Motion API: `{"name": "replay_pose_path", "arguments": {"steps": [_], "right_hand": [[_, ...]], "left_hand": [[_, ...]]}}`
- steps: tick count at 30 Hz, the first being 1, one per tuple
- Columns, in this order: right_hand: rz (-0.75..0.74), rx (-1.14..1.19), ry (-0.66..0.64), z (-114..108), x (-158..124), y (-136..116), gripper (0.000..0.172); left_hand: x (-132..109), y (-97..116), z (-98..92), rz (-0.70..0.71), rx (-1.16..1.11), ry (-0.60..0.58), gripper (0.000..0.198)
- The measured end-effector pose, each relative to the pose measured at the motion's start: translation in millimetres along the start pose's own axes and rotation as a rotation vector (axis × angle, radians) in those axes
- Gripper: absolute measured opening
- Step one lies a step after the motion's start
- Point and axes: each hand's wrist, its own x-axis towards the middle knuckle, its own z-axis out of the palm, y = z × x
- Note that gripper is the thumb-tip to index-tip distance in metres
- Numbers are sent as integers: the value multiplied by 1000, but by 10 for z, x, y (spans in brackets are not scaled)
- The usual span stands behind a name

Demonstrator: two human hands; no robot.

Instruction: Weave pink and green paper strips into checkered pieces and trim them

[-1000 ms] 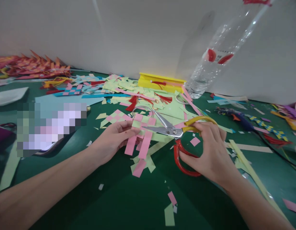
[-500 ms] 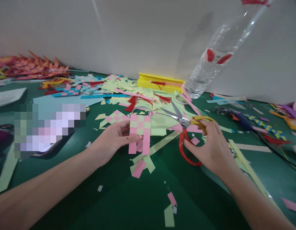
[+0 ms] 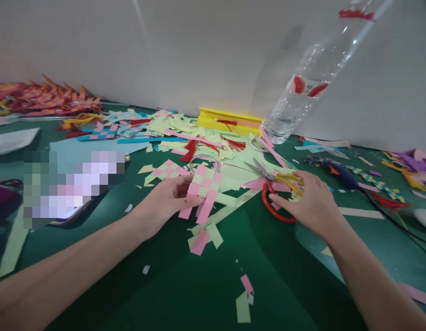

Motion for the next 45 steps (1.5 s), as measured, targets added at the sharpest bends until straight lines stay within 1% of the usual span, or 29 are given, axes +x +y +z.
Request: {"name": "replay_pose_path", "arguments": {"steps": [2,3,4,6,8,10,11,12,13,15,17,20,21,23,24,25,27,28,29,32,35,39,41,45], "right_hand": [[-53,130,68,-51,-42,-108,51],[-87,206,78,-64,-75,-177,45],[-125,279,76,-66,-113,-252,43],[-191,380,-32,-45,-196,-411,42],[-198,521,-175,-16,-262,-574,44],[-157,652,-332,-6,-280,-727,47],[-125,679,-411,-12,-265,-796,50],[-103,705,-434,-25,-235,-858,52],[-90,736,-441,-43,-191,-909,47],[-79,782,-513,-81,-76,-981,26],[-21,885,-519,-106,43,-1013,22],[194,1135,-494,-89,145,-1024,23],[266,1224,-499,-67,147,-1028,24],[361,1369,-523,-6,102,-1042,22],[383,1415,-533,30,60,-1051,20],[395,1440,-537,67,9,-1060,19],[394,1459,-555,135,-101,-1071,18],[375,1470,-561,163,-152,-1070,17],[352,1482,-565,186,-197,-1065,17],[318,1503,-583,233,-282,-1032,17],[293,1480,-590,252,-302,-1005,17],[251,1340,-601,238,-288,-1019,18],[246,1272,-615,220,-288,-1034,20],[165,1188,-622,182,-312,-1041,21]], "left_hand": [[-15,22,15,-24,21,15,52],[-24,31,23,-39,30,25,56],[-32,37,30,-53,37,29,59],[-46,42,36,-69,47,15,60],[-56,41,35,-64,50,-31,58],[-63,44,32,-48,46,-72,57],[-66,49,32,-40,48,-79,58],[-70,57,32,-34,52,-82,58],[-72,66,31,-29,57,-83,58],[-70,82,25,-13,55,-71,60],[-52,80,3,11,39,-57,61],[6,26,-61,67,74,-13,56],[27,2,-83,93,107,5,51],[56,-35,-114,218,81,107,39],[60,-40,-119,266,77,144,38],[56,-34,-117,278,111,143,38],[32,4,-97,242,188,137,36],[16,30,-84,229,191,152,33],[1,53,-72,208,206,207,27],[-20,82,-57,150,268,223,38],[0,49,-61,155,202,192,31],[28,3,-59,126,125,170,39],[26,1,-60,117,164,135,40],[15,14,-65,86,278,78,30]]}}
